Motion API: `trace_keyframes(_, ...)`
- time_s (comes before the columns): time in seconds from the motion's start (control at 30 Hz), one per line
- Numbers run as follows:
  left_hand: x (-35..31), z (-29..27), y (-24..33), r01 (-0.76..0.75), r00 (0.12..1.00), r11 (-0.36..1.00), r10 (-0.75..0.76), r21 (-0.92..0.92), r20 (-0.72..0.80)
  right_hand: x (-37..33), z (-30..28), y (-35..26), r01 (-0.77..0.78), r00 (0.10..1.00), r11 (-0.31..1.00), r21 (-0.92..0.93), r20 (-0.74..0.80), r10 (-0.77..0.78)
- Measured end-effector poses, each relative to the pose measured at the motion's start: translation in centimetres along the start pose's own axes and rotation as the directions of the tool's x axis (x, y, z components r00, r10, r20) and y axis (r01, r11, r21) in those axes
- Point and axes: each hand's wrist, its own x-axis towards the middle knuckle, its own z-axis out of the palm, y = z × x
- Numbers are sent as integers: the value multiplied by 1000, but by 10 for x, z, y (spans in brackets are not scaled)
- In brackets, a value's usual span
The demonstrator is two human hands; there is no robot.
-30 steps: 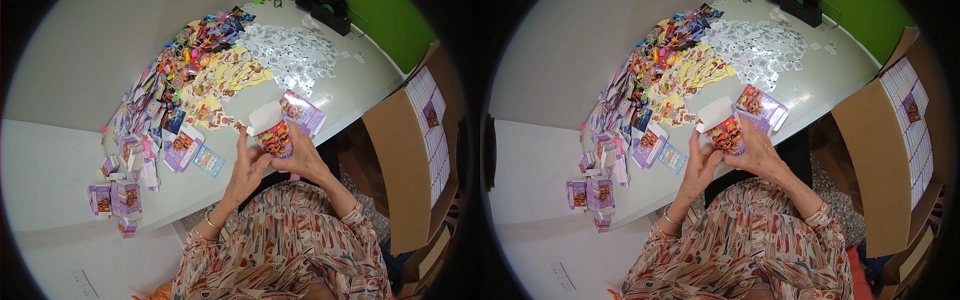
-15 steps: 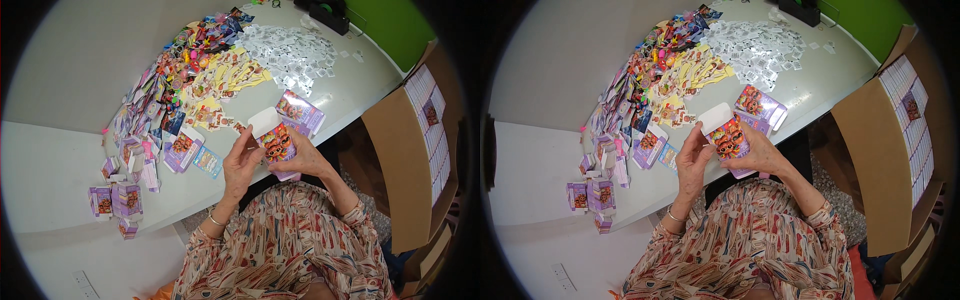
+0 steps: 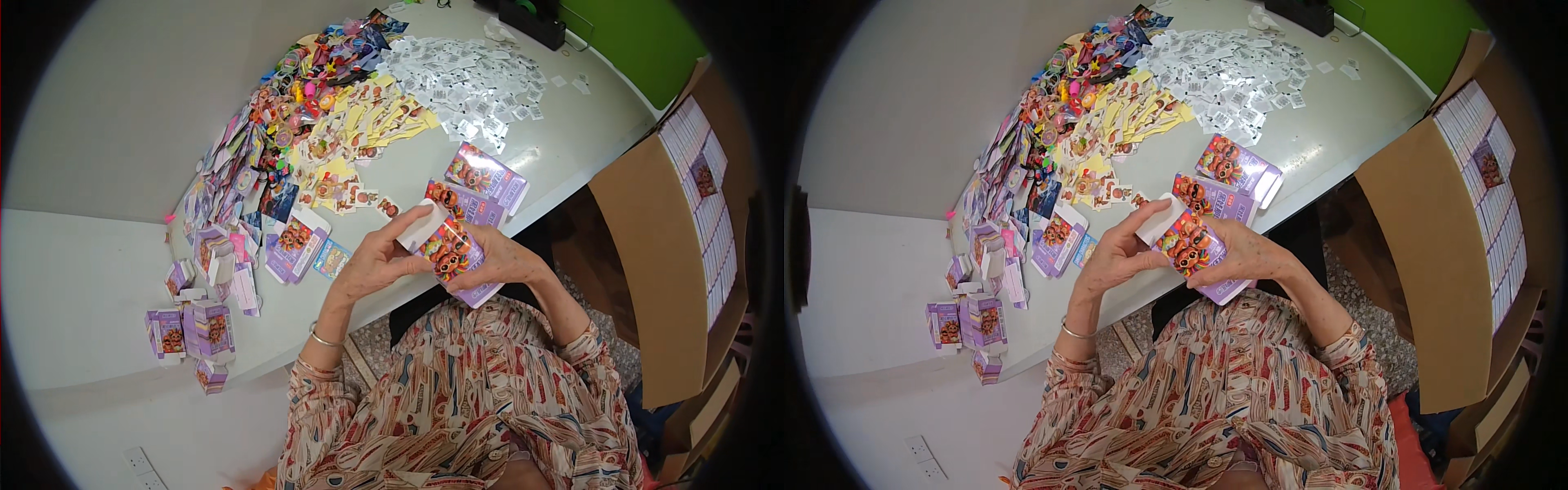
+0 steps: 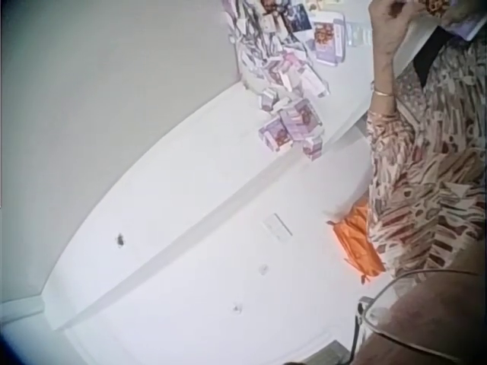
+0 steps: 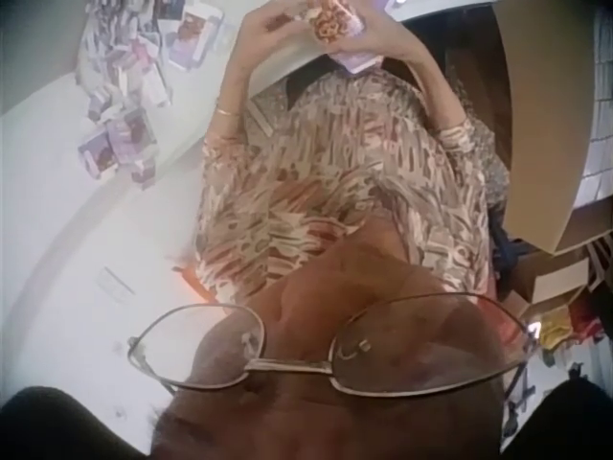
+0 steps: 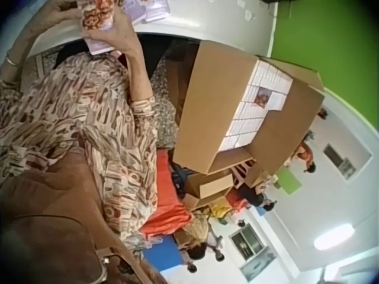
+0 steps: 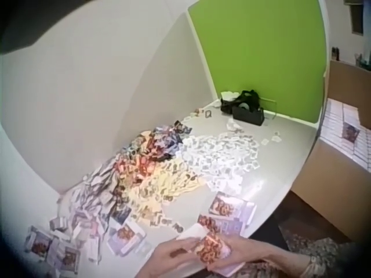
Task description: Sorting and packing small product packets into cardboard boxes at a workstation.
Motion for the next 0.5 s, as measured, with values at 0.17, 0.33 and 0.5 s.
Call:
trace_keyframes(0.17, 10, -5, 16, 48, 966, 979, -97, 200, 241, -6, -1, 3, 38, 999, 999, -6, 17, -38)
trace_keyframes(0.33, 4, 3, 5, 101, 975, 979, -133, 178, 180, -8, 0, -1, 11, 1000, 1000, 4, -10, -11)
trace_keyframes(0.5, 1, 9, -3, -89, 988, 919, 31, 384, 153, -6, 0, 0, 32, 999, 999, 43, -37, -30)
